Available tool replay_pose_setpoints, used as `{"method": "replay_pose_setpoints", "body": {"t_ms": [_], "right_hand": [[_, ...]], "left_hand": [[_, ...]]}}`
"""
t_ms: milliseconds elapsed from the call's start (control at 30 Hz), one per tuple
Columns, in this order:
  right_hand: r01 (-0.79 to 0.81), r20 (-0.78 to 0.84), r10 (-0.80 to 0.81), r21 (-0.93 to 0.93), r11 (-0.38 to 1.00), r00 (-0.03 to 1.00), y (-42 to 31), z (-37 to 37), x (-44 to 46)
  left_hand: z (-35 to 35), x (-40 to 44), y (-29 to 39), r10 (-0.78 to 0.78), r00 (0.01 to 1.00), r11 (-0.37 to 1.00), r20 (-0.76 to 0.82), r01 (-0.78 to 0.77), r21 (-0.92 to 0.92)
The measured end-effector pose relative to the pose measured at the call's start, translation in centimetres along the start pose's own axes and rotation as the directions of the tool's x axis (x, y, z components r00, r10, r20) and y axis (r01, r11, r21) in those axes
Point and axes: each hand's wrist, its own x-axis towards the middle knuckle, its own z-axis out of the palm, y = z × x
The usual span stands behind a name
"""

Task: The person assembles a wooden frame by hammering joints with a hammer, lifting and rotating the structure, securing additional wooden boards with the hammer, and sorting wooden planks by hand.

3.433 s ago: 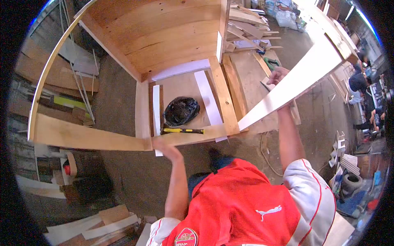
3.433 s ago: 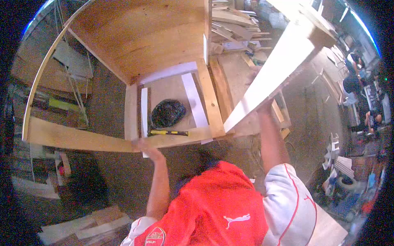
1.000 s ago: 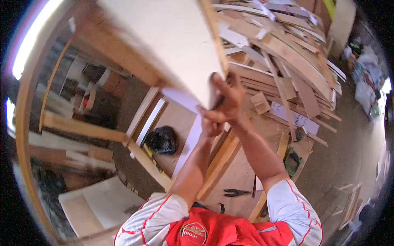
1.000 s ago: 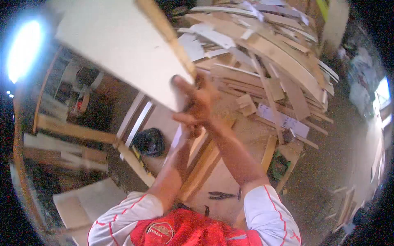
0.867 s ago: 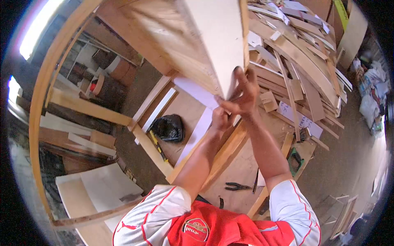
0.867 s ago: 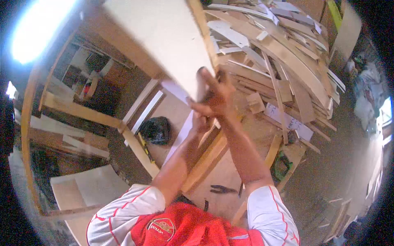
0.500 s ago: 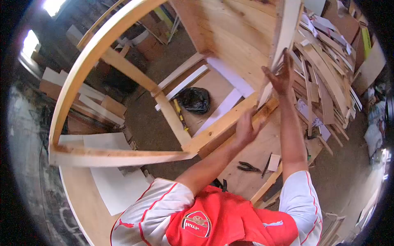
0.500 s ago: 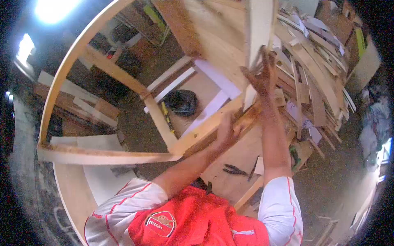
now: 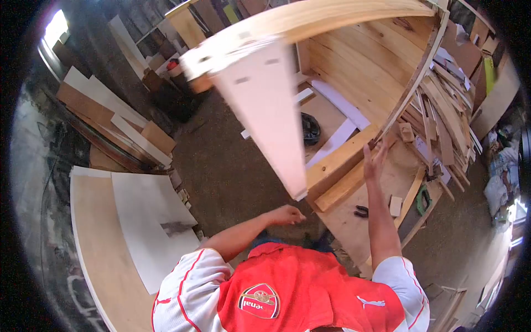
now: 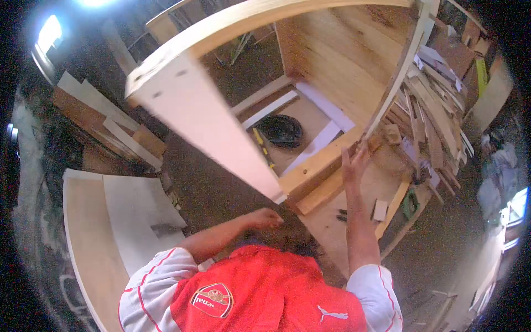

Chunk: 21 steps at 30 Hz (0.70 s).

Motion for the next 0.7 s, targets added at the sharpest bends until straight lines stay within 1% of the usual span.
{"method": "replay_pose_setpoints", "body": {"t_ms": [100,200,267,300,333,367,400,433,500,567,633,667,700], "right_hand": [[-0.185,0.085,0.176,0.110,0.977,0.981,-2.5,3.1,-6.7],[-0.288,0.208,0.242,0.231,0.929,0.948,0.1,6.8,-13.7],[-0.459,0.200,0.414,0.380,0.803,0.888,-3.3,8.1,-18.0],[-0.511,0.192,0.480,0.452,0.731,0.856,-3.6,8.9,-19.7],[-0.549,0.184,0.544,0.525,0.650,0.819,-3.8,9.6,-21.4],[-0.556,0.163,0.593,0.601,0.574,0.788,-0.9,11.5,-23.0],[-0.547,0.143,0.640,0.675,0.494,0.755,0.5,12.5,-24.2],[-0.458,-0.001,0.585,0.622,0.636,0.811,-0.2,13.3,-25.3],[-0.365,0.056,0.448,0.674,0.642,0.892,0.0,14.0,-25.4],[-0.274,0.090,0.308,0.726,0.631,0.947,0.7,14.5,-25.4],[-0.192,0.108,0.175,0.780,0.595,0.979,0.8,15.1,-26.1],[-0.187,0.070,0.193,0.693,0.697,0.979,0.7,15.6,-26.4],[-0.295,0.088,0.301,0.576,0.763,0.950,-1.1,15.8,-26.4]], "left_hand": [[-7.5,-2.0,-8.6,-0.043,0.969,0.989,-0.244,0.007,-0.146],[-14.7,-4.3,-13.8,-0.180,0.871,0.894,-0.458,-0.050,-0.446],[-19.0,-7.6,-13.2,-0.207,0.811,0.872,-0.547,-0.101,-0.480],[-20.8,-9.1,-12.1,-0.231,0.781,0.861,-0.580,-0.114,-0.496],[-22.7,-10.1,-11.4,-0.257,0.748,0.850,-0.612,-0.127,-0.512],[-25.2,-9.9,-12.3,-0.284,0.751,0.810,-0.596,-0.144,-0.568],[-27.7,-9.3,-13.3,-0.309,0.754,0.769,-0.580,-0.161,-0.619],[-29.9,-9.1,-13.5,-0.323,0.745,0.751,-0.584,-0.175,-0.637],[-34.4,-7.6,-13.0,-0.341,0.727,0.716,-0.596,-0.210,-0.666],[-38.7,-5.5,-12.2,-0.342,0.691,0.747,-0.636,-0.211,-0.631],[-42.7,-3.0,-11.7,-0.349,0.637,0.778,-0.687,-0.212,-0.592],[-44.7,-1.5,-11.3,-0.353,0.603,0.795,-0.716,-0.211,-0.569],[-46.6,-0.1,-11.3,-0.355,0.568,0.812,-0.742,-0.206,-0.546]]}}
